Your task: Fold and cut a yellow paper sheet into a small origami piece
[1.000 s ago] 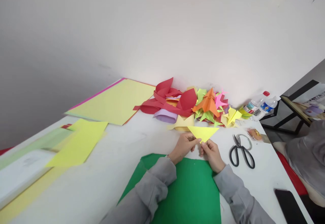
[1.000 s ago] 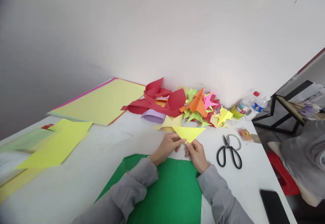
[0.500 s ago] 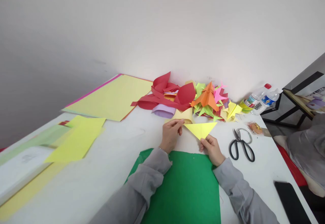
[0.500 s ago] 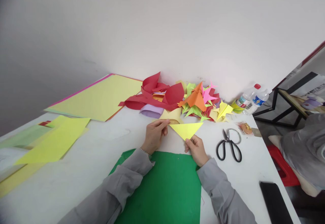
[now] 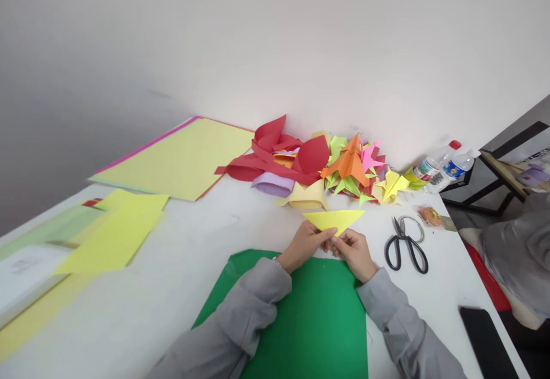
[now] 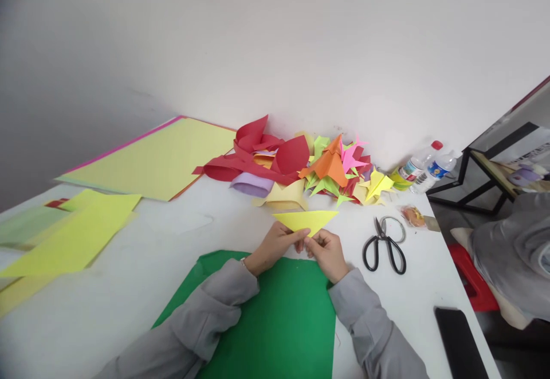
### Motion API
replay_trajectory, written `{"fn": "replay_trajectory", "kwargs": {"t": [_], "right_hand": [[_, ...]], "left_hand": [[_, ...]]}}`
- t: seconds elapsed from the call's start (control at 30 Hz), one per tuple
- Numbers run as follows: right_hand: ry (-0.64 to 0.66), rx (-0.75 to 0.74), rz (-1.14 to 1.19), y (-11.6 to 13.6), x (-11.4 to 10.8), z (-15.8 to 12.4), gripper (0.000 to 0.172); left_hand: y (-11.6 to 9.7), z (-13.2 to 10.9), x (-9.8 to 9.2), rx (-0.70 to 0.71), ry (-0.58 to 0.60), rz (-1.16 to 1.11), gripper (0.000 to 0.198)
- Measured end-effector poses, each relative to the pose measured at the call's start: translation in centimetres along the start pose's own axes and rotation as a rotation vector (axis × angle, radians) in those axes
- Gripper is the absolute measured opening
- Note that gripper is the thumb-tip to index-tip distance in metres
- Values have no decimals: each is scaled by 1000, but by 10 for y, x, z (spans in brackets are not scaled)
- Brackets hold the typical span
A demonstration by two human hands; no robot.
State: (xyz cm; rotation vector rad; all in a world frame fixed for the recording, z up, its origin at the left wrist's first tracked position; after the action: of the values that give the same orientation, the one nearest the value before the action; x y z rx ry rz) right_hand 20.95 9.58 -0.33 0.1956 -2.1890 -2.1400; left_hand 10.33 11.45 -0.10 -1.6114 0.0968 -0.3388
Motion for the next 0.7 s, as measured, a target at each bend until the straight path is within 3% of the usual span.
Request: {"fn": "replay_trajectory", "kwargs": {"t": [0.23,0.53,0.7], "right_hand": [[-67,-36,57,6,-6,0,35],[-20,-29,151,-1,-5,2,30],[-129,-68,160,2,-15,1,29]], "left_hand": [[8,-2,4,-127,75,-85,33],[-1,-6,13,-69,142,-73,21],[3,-5,12,-96,170,-49,23]]}}
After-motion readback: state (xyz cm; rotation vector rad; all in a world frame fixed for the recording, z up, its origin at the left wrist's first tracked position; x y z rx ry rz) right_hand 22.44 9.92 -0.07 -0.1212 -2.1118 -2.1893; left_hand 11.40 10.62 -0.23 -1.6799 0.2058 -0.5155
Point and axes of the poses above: each hand's wrist, its own z-axis towards the middle knuckle, its own x-axis out of the palm, y = z × x, the point moved 9 cm from there along z, towards the middle knuckle
